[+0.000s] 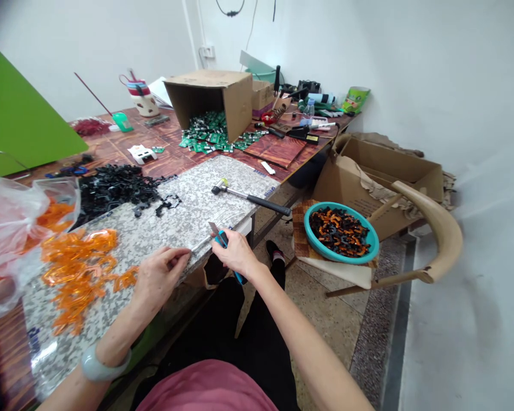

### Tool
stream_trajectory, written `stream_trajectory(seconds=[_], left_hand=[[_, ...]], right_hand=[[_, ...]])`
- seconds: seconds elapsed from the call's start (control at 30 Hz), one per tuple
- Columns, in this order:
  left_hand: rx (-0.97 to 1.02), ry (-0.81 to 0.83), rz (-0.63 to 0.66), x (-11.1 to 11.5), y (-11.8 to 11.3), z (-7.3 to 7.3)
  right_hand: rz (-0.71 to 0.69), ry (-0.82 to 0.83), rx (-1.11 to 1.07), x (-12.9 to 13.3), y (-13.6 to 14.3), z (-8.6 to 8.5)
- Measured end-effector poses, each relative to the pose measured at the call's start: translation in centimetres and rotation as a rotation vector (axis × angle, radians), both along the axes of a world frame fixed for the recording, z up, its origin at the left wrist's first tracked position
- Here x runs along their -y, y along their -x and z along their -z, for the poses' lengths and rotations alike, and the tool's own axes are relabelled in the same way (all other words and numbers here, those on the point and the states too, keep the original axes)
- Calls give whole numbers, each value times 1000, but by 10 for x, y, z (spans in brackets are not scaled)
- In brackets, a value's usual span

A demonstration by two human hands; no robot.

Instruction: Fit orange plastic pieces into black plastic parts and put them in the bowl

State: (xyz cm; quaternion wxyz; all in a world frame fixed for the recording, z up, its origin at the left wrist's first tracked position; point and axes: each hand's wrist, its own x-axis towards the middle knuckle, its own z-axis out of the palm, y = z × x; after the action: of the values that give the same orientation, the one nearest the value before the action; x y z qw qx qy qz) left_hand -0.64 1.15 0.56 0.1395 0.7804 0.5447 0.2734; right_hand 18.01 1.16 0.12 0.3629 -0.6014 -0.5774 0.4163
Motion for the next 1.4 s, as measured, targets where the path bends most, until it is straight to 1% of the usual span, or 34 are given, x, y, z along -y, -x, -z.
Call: stream_trajectory(seconds=[0.43,0.93,1.23,1.4], left_hand=[[-3,-8,-11,0,-1,2],[-18,8,-33,-1,0,2],[7,49,-33,-3,-1,1],[22,63,-48,-4,-1,2]], right_hand=[[17,18,-41,0,0,5],[18,12,-37,0,0,6],[-1,31,2,1,0,4],[-22,49,82,3,2,0]])
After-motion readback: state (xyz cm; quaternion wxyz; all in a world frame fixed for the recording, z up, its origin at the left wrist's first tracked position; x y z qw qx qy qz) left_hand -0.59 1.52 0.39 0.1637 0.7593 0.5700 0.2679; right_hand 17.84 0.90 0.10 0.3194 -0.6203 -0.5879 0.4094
